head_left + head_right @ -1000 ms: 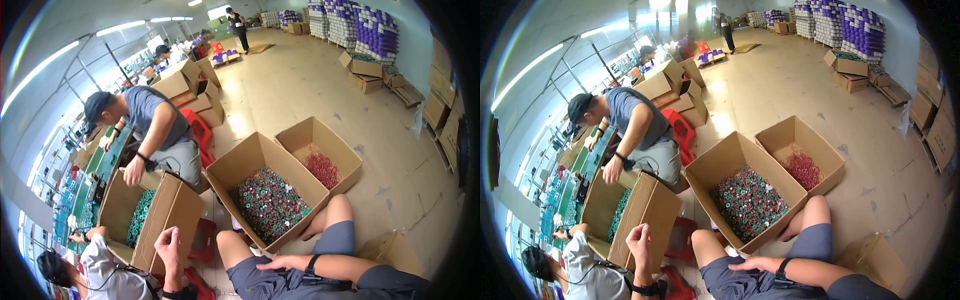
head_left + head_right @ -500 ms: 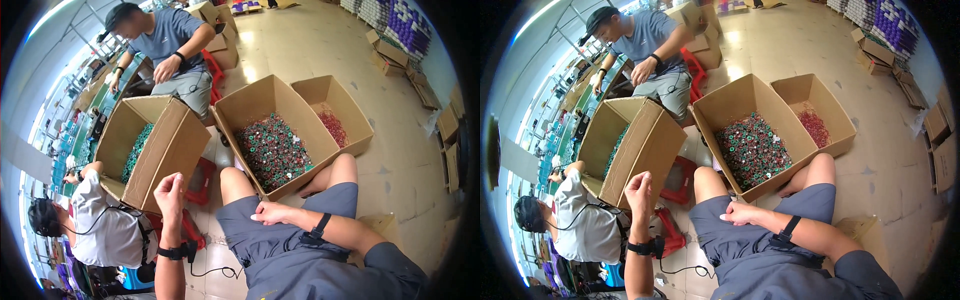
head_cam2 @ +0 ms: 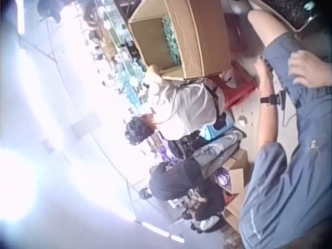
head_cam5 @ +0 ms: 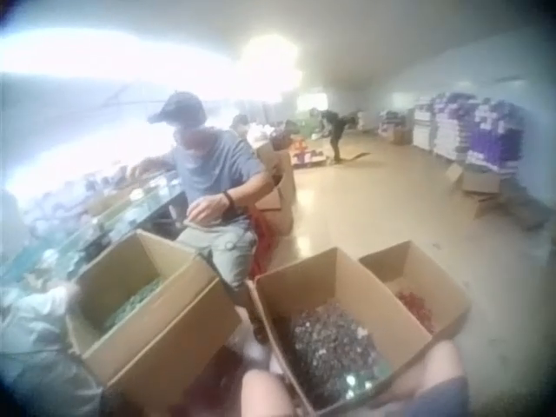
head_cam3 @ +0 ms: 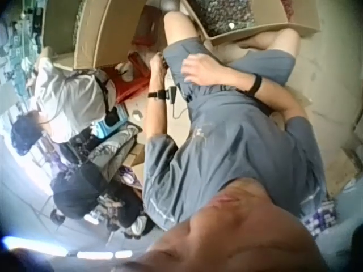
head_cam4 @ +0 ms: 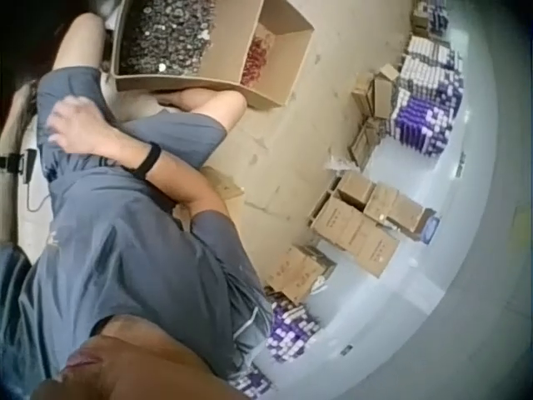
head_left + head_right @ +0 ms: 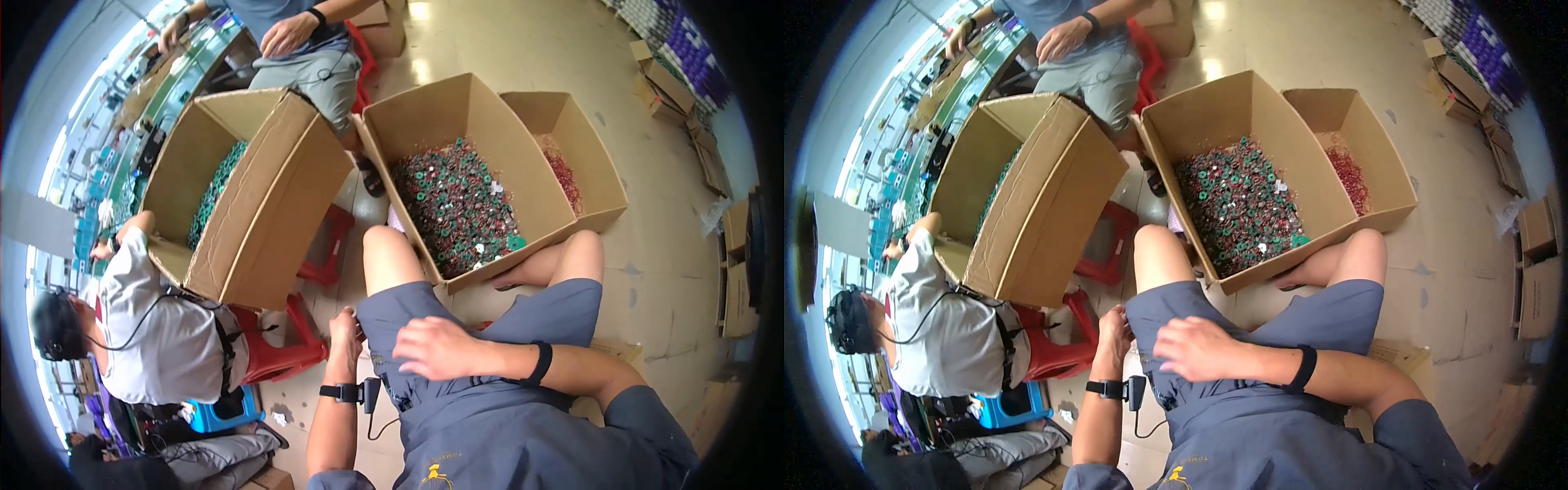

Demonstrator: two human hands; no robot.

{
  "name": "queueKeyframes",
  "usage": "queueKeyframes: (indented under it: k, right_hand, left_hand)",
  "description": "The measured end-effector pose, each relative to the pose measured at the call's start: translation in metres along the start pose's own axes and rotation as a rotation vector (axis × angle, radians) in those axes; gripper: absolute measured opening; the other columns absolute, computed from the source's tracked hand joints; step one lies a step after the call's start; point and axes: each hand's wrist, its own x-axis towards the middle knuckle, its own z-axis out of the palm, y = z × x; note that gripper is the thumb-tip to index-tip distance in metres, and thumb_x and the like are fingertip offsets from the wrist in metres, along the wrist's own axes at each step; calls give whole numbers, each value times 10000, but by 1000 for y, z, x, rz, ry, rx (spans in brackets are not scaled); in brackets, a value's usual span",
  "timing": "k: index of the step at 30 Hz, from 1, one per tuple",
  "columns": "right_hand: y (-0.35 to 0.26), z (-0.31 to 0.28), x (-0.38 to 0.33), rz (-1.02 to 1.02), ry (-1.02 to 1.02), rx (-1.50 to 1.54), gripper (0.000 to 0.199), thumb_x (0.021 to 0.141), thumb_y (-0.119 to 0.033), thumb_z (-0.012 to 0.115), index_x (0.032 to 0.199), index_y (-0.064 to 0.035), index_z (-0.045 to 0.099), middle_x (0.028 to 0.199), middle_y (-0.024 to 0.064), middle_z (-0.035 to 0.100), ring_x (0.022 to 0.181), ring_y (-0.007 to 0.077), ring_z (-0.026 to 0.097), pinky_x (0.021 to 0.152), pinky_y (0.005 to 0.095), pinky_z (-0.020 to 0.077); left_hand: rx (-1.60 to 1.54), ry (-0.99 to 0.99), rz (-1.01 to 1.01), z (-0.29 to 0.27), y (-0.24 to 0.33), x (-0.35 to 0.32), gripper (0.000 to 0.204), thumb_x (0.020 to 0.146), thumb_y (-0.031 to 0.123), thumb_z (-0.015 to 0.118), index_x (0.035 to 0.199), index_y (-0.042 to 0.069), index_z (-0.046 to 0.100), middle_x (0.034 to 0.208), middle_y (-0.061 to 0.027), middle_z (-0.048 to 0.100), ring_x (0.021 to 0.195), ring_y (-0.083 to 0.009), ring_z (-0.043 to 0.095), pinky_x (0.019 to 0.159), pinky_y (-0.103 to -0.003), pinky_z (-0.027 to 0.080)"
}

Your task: The worker is sorting through boxes of green plastic rings and other small components in a manufacturing environment.

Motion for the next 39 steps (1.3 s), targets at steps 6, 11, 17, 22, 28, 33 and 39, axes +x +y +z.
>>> queueKeyframes:
  k: [6, 11, 17, 22, 28, 33, 39]
  right_hand:
    - [4, 14, 8, -245, -227, -160, 303, 793, -296, 754, 1034, -131, 672, 1110, 25, 605, 1073, 220, 541, 833, 368, 431]
    - [15, 10, 7, -164, -263, -90, 280, 825, -309, 739, 1019, -127, 651, 1051, 31, 572, 1052, 212, 547, 852, 355, 436]
    - [110, -42, -7, 187, 152, -171, 219, 834, -303, 704, 934, -108, 693, 938, 92, 641, 919, 293, 634, 798, 449, 533]
    - [273, -111, -23, 882, -396, -347, 414, 895, -454, 645, 943, -54, 741, 929, 177, 718, 881, 372, 693, 788, 493, 553]
    - [416, -151, -4, 1190, -285, -77, 518, 870, -526, 624, 933, -26, 741, 1003, 208, 713, 958, 386, 680, 872, 483, 530]
    - [487, -89, 17, 1171, -407, -13, 647, 886, -398, 651, 1393, -21, 514, 1319, 235, 605, 1190, 376, 605, 1011, 448, 479]
    - [531, -19, 71, 811, -471, -494, 694, 875, -227, 647, 1517, -208, 385, 1589, 48, 336, 1399, 299, 402, 1111, 488, 383]
  left_hand:
    - [-203, 38, 136, 36, 16, -25, 152, 974, 245, 542, 978, 93, 546, 756, -31, 541, 597, -158, 544, 458, -308, 419]
    - [-54, 167, 236, 43, 27, -28, 180, 972, 253, 567, 1005, 76, 559, 837, -47, 563, 640, -157, 562, 499, -287, 470]
    - [150, 5, 662, 111, 104, -12, 122, 999, 149, 556, 982, 49, 624, 721, 15, 552, 554, -64, 473, 493, -219, 401]
    - [935, 23, 684, 211, 156, 97, 384, 899, 331, 649, 1075, -10, 670, 1028, -225, 707, 980, -370, 680, 891, -410, 527]
    - [1206, 277, 570, 313, 153, 177, 494, 859, 371, 685, 1198, 18, 615, 1053, -262, 704, 1037, -430, 674, 936, -484, 532]
    - [1173, 335, 518, 341, 153, 173, 305, 825, 270, 734, 989, 13, 726, 931, -236, 726, 911, -391, 716, 846, -476, 569]
    - [1252, 356, 541, 342, 147, 187, 288, 823, 247, 738, 972, 1, 725, 906, -237, 725, 879, -392, 719, 839, -470, 569]
